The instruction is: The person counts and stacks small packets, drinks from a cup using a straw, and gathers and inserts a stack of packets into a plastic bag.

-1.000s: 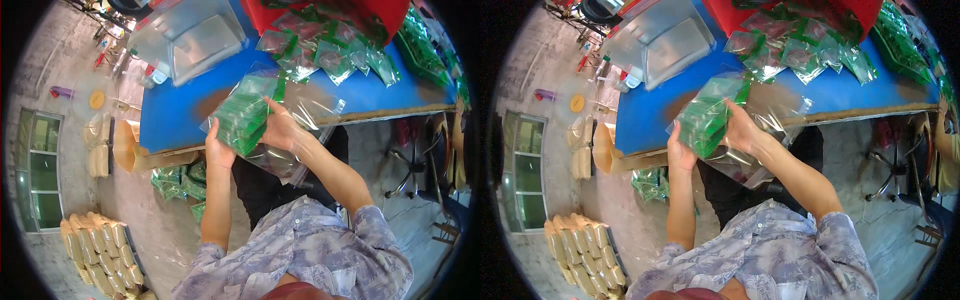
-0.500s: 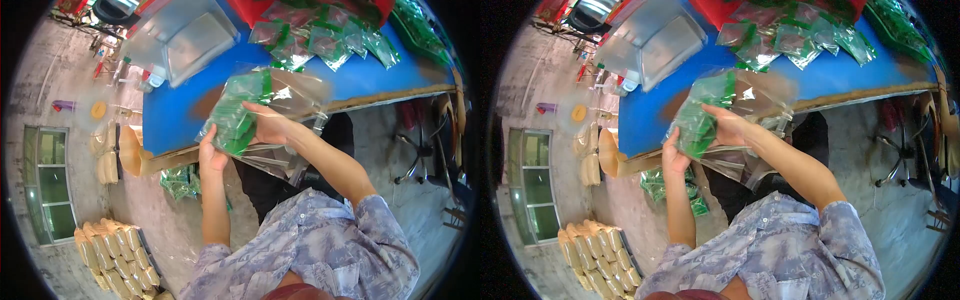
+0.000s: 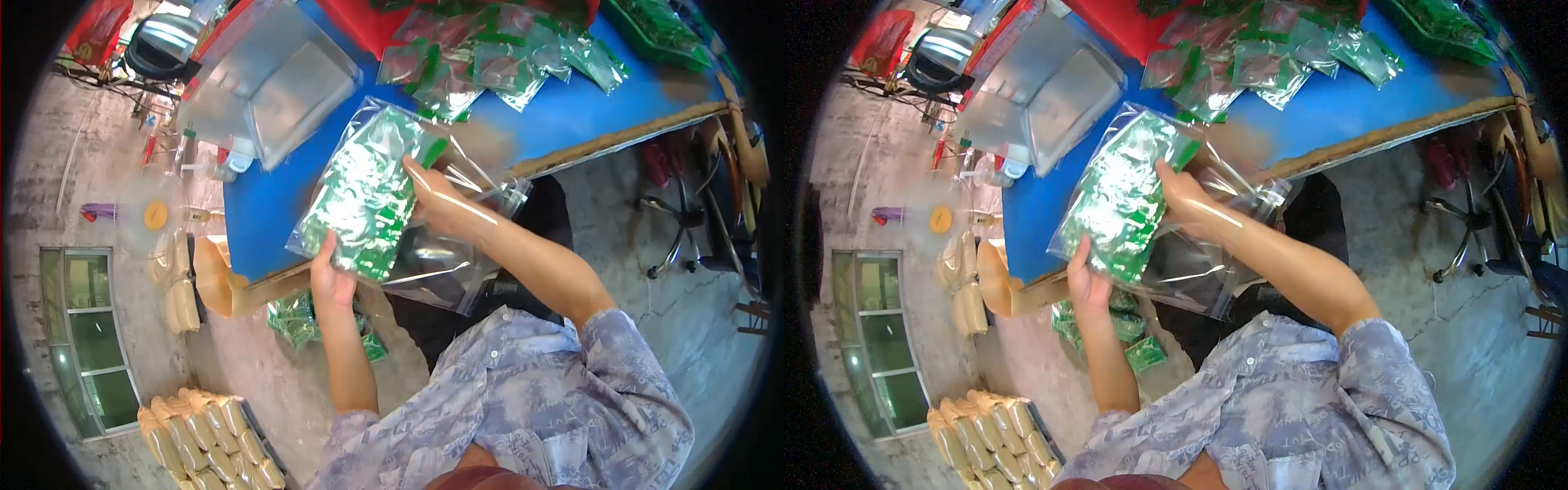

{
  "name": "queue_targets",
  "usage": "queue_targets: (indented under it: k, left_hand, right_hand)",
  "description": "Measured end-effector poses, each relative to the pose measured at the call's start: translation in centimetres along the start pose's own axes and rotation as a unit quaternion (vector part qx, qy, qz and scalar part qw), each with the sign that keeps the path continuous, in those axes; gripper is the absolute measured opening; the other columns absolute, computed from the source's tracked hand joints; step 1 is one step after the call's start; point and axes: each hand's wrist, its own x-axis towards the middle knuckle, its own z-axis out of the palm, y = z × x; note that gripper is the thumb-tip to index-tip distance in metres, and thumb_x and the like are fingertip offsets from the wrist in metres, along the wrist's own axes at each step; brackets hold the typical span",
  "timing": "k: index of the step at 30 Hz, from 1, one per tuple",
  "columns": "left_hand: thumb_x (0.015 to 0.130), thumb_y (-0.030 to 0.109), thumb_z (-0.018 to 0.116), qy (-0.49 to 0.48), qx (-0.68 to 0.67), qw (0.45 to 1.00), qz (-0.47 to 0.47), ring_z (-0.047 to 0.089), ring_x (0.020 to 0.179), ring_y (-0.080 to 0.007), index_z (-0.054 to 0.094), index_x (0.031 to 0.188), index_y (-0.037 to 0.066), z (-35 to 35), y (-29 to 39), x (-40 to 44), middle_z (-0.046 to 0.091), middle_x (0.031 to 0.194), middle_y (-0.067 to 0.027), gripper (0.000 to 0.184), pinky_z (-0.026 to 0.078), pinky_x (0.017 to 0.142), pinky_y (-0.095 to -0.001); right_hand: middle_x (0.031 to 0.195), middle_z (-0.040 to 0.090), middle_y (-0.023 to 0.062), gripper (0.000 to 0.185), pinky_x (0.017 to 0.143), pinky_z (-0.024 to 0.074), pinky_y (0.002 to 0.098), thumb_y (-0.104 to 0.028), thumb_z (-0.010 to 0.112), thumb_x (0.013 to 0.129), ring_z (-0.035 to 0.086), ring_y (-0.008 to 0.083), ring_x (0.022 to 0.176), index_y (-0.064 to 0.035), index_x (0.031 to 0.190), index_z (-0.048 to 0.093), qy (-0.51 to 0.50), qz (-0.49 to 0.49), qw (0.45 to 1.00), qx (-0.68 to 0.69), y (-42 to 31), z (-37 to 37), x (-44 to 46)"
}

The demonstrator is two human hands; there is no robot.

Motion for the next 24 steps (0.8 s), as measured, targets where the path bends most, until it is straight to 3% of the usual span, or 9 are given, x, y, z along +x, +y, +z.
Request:
queue_targets:
  k: [3, 7, 11, 14, 15, 18, 19, 22, 24]
  left_hand:
    - [0.102, 0.011, 0.063, 0.015, -0.013, 0.997, -0.081, 0.06, 0.126, -0.0315, 0.051, 0.143, 0.0, -2.9, 0.3, 2.0, 0.062, 0.139, -0.0152, 0.044, 0.048, 0.11, -0.05]
    - [0.102, 0.014, 0.063, 0.01, 0.029, 0.996, -0.088, 0.061, 0.125, -0.0323, 0.053, 0.141, 0.0, -3.0, 1.4, 2.4, 0.063, 0.137, -0.0157, 0.043, 0.048, 0.109, -0.051]
    - [0.103, 0.019, 0.063, -0.035, -0.058, 0.995, -0.075, 0.063, 0.123, -0.0323, 0.055, 0.139, 0.001, -1.5, 3.1, 3.7, 0.065, 0.135, -0.016, 0.042, 0.05, 0.107, -0.0504]
    - [0.102, 0.019, 0.064, 0.089, 0.038, 0.993, -0.072, 0.064, 0.12, -0.0319, 0.058, 0.136, 0.0, -3.2, 2.0, 5.9, 0.066, 0.133, -0.0158, 0.04, 0.052, 0.105, -0.0492]
    - [0.101, 0.02, 0.065, 0.052, 0.031, 0.995, -0.078, 0.066, 0.117, -0.0317, 0.06, 0.133, -0.001, -3.7, 2.0, 6.1, 0.067, 0.13, -0.0154, 0.039, 0.053, 0.104, -0.0479]
    - [0.1, 0.02, 0.067, 0.08, 0.078, 0.992, -0.056, 0.066, 0.117, -0.0314, 0.059, 0.134, -0.001, -1.4, 2.7, 5.1, 0.067, 0.129, -0.015, 0.041, 0.053, 0.103, -0.0471]
    - [0.098, 0.019, 0.07, 0.076, 0.065, 0.993, -0.057, 0.066, 0.117, -0.0307, 0.059, 0.134, -0.001, -1.8, 2.7, 5.7, 0.067, 0.129, -0.0144, 0.042, 0.054, 0.102, -0.0472]
    - [0.097, 0.016, 0.071, 0.136, 0.097, 0.986, -0.03, 0.066, 0.116, -0.0303, 0.059, 0.134, 0.0, -1.6, 2.3, 6.3, 0.067, 0.129, -0.0147, 0.042, 0.055, 0.101, -0.0477]
    - [0.095, 0.014, 0.073, 0.106, 0.095, 0.99, 0.011, 0.068, 0.112, -0.0299, 0.059, 0.133, -0.001, -0.9, 2.3, 5.9, 0.068, 0.126, -0.0144, 0.042, 0.056, 0.1, -0.0464]
  right_hand:
    - [0.131, 0.065, 0.0088, 0.055, 0.102, 0.052, 0.0479, -0.049, 0.045, 0.109, 0.063, 0.0251, 0.119, -0.0051, 0.141, 0.053, -0.003, 0.032, 0.998, -0.049, -1.3, -0.1, 0.0]
    - [0.133, 0.064, 0.0095, 0.052, 0.102, 0.0525, 0.0472, -0.045, 0.046, 0.11, 0.064, 0.0263, 0.117, -0.0053, 0.141, 0.053, -0.059, 0.056, 0.995, -0.054, -3.7, 1.2, -1.7]
    - [0.136, 0.062, 0.0109, 0.048, 0.102, 0.0539, 0.0457, -0.04, 0.046, 0.111, 0.063, 0.0294, 0.123, -0.0073, 0.146, 0.047, -0.09, 0.072, 0.991, -0.068, -3.5, 1.0, 0.3]
    - [0.139, 0.061, 0.0112, 0.047, 0.104, 0.0531, 0.0469, -0.038, 0.045, 0.111, 0.062, 0.0292, 0.126, -0.0087, 0.148, 0.045, -0.092, 0.094, 0.991, -0.032, -1.7, -0.2, 2.3]
    - [0.14, 0.061, 0.0109, 0.046, 0.105, 0.0534, 0.0478, -0.037, 0.046, 0.111, 0.063, 0.028, 0.124, -0.0095, 0.148, 0.046, -0.08, 0.09, 0.99, -0.076, -2.9, 0.7, 0.6]
    - [0.14, 0.061, 0.0098, 0.047, 0.104, 0.0536, 0.0488, -0.041, 0.043, 0.111, 0.064, 0.0271, 0.123, -0.011, 0.148, 0.045, -0.058, 0.069, 0.994, -0.065, -3.1, 1.0, 1.4]
    - [0.143, 0.06, 0.0092, 0.056, 0.106, 0.0508, 0.0517, -0.05, 0.039, 0.11, 0.06, 0.0284, 0.13, -0.0107, 0.15, 0.044, -0.089, 0.039, 0.995, -0.03, -3.0, 1.4, 1.7]
    - [0.15, 0.054, 0.0104, 0.066, 0.112, 0.045, 0.0531, -0.059, 0.037, 0.107, 0.053, 0.0296, 0.138, -0.0101, 0.152, 0.041, -0.094, 0.057, 0.987, 0.118, -2.8, 2.2, 1.1]
    - [0.153, 0.049, 0.0111, 0.069, 0.115, 0.0386, 0.0529, -0.058, 0.044, 0.105, 0.052, 0.0298, 0.137, -0.0103, 0.154, 0.039, -0.067, 0.04, 0.987, 0.14, -2.3, 2.9, -0.6]
